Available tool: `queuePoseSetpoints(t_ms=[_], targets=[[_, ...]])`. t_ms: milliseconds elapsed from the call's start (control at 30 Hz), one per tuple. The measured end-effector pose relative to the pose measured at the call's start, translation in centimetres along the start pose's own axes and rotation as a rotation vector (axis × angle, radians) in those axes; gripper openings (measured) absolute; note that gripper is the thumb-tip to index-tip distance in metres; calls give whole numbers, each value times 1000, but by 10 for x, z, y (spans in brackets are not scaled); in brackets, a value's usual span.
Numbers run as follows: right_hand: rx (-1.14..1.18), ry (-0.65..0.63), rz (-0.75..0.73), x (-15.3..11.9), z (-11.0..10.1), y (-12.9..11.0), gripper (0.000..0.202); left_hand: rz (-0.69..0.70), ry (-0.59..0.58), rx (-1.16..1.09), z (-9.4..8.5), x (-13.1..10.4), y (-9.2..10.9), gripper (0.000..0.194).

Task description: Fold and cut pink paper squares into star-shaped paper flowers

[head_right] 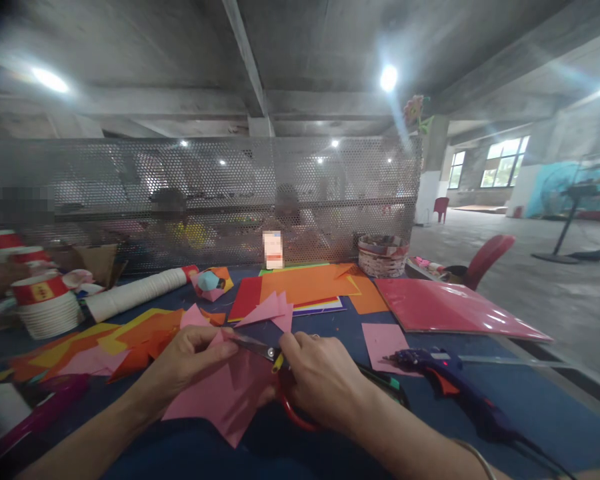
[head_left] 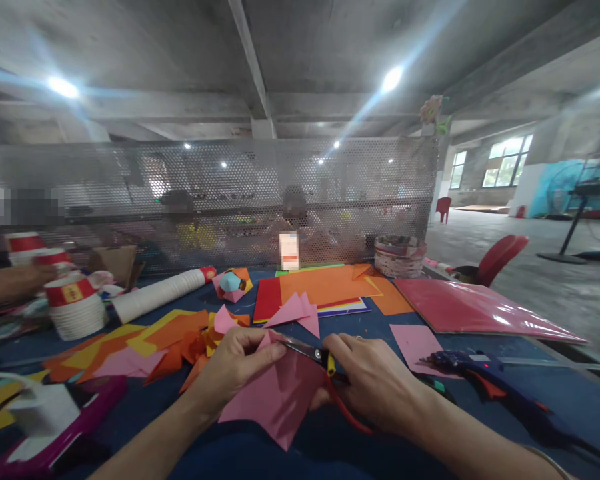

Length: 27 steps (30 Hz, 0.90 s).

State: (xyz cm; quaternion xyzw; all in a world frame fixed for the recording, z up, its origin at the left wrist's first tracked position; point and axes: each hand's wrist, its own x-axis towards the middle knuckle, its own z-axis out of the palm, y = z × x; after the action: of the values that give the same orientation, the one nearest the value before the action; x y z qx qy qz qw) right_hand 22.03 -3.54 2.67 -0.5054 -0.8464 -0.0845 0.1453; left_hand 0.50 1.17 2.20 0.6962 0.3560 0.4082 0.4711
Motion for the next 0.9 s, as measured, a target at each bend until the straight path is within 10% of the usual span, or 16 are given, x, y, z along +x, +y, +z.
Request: queuePoseSetpoints(t_ms=[900], targets=[[-13,-24,-47,-1,6,4,18,-35,-32,-9,1,1,2,55]])
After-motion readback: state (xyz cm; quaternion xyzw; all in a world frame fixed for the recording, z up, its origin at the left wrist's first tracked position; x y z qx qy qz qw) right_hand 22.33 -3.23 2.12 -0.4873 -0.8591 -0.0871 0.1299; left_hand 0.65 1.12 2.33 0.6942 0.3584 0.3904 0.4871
